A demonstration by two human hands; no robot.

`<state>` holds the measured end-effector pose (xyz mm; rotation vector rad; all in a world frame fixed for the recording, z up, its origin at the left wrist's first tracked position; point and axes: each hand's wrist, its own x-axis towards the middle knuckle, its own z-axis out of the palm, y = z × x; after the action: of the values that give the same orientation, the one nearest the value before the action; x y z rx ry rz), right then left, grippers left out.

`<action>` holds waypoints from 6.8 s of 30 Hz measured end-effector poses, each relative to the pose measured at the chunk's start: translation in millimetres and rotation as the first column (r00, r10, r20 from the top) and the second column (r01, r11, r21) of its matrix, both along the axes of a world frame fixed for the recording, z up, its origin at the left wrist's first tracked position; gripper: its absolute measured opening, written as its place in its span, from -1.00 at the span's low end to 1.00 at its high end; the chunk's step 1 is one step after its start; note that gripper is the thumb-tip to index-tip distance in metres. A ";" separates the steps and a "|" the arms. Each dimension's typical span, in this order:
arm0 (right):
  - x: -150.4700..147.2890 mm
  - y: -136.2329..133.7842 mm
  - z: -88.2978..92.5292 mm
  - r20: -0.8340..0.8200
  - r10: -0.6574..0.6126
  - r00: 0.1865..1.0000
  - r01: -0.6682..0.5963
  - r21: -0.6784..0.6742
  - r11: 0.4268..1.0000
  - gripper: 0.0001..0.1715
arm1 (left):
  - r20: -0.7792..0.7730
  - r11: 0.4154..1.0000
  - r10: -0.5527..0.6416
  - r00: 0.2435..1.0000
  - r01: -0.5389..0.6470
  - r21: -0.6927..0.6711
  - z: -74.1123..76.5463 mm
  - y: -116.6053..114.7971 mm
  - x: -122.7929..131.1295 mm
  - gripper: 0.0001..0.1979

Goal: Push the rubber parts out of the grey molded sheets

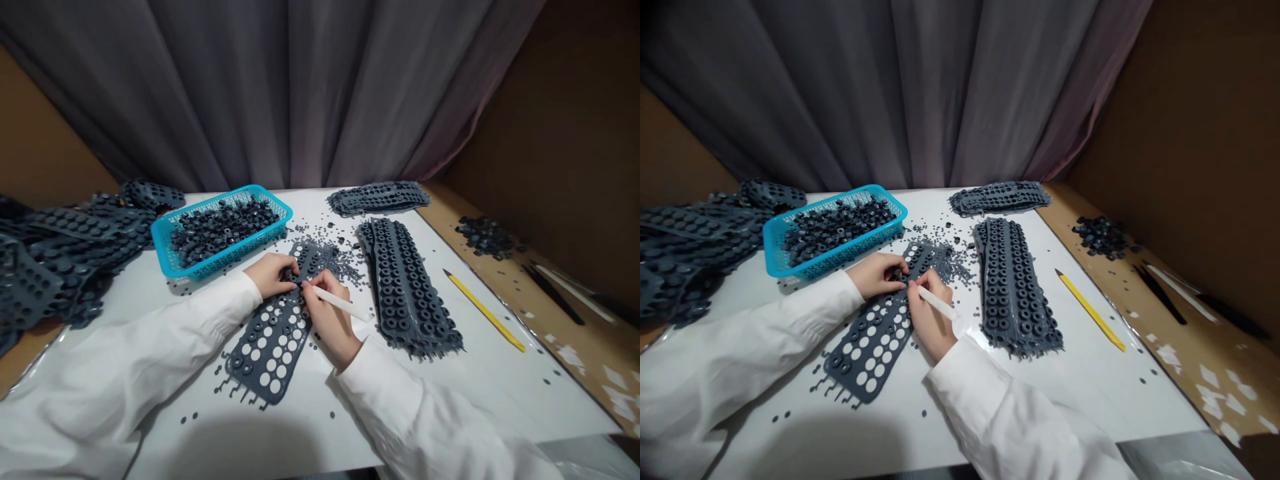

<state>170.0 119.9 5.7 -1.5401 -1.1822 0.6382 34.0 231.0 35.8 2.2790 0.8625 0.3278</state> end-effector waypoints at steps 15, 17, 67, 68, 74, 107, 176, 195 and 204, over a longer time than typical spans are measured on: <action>0.4 3.5 1.2 0.040 0.005 0.999 -0.007 0.046 0.999 -0.81 | 0.058 0.945 -0.027 0.998 0.007 0.327 1.1 12.4 -8.7 -0.86; 0.5 2.9 1.5 0.028 0.007 1.000 -0.008 0.041 0.999 -0.81 | 0.115 0.937 0.049 0.992 -0.086 0.338 11.3 12.9 -13.8 -0.83; 18.0 25.4 0.8 -0.062 -0.014 0.998 0.016 0.025 1.000 -0.77 | 0.333 0.904 0.383 0.862 -0.424 0.057 37.0 84.5 -70.1 -0.60; 17.7 25.4 0.8 -0.062 -0.014 0.998 0.016 0.026 1.000 -0.77 | 0.330 0.903 0.384 0.862 -0.426 0.062 37.6 84.1 -69.7 -0.60; 17.5 25.9 2.3 -0.079 -0.023 0.997 0.024 0.018 1.000 -0.79 | 0.295 0.875 0.417 0.860 -0.467 0.125 42.4 81.0 -65.6 -0.56; 20.6 28.7 6.9 0.058 0.038 0.998 -0.040 0.032 0.999 -0.82 | -0.349 0.899 -0.195 0.917 0.309 0.311 9.6 12.6 21.4 -0.82; 22.7 39.9 2.7 -0.062 -0.095 0.994 0.099 0.063 0.993 -0.79 | 0.166 0.978 0.204 0.965 -0.206 -0.007 -3.8 35.3 15.1 -0.60; 24.5 46.1 -0.4 -0.011 -0.105 0.994 0.106 0.052 0.993 -0.79 | -0.250 0.952 0.074 0.965 0.006 0.305 -4.7 57.7 30.8 -0.84; 25.4 51.4 -4.2 0.009 -0.100 0.995 0.099 0.063 0.993 -0.77 | -0.366 0.911 0.018 0.930 0.136 0.390 3.6 51.4 36.2 -0.81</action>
<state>195.4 171.3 1.4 -1.5417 -1.1170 0.5222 70.2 282.4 39.3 2.8133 0.9740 0.0554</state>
